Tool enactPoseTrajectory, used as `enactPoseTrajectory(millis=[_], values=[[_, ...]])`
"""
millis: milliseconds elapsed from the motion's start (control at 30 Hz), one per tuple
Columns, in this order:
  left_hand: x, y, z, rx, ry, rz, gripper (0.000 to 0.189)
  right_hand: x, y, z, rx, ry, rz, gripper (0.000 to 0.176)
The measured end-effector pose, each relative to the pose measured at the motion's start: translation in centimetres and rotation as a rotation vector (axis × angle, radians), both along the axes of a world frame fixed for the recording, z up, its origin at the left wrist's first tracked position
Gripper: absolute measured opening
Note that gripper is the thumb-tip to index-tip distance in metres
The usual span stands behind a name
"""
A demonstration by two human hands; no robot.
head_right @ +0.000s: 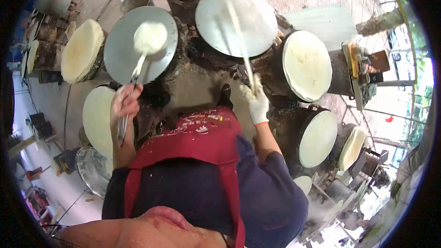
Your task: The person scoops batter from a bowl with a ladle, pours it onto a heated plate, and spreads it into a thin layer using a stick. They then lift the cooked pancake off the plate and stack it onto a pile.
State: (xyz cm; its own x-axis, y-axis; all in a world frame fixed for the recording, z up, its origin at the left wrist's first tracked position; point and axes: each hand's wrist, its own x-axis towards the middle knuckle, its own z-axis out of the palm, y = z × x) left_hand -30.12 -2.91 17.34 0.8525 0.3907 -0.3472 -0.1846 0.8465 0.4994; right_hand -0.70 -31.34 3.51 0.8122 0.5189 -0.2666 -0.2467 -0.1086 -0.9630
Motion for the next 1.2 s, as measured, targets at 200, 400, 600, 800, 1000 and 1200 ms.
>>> enactPoseTrajectory(millis=[200,400,600,800,1000,1200], values=[[23.9,-1.2,0.1,0.311,0.123,-0.228,0.033,10.3,-8.1,-4.5,0.121,0.015,-0.226,0.052],[42.3,-3.7,-9.4,0.404,0.179,-0.206,0.024,18.3,-1.8,-5.6,0.127,-0.221,-0.134,0.045],[47.9,-4.2,-18.1,0.855,0.486,-0.126,0.023,21.2,1.8,-6.1,-1.006,-0.471,0.154,0.048],[43.7,1.1,-14.2,1.567,0.667,0.305,0.023,19.7,4.9,-8.0,-0.256,-0.197,-0.167,0.038],[36.2,7.8,-11.3,1.06,0.469,0.176,0.01,20.5,7.3,-5.0,-0.418,-0.2,-0.034,0.027],[29.0,8.8,-11.8,0.791,0.562,-0.016,0.012,18.4,9.8,-7.5,-0.1,-0.005,-0.122,0.026]])
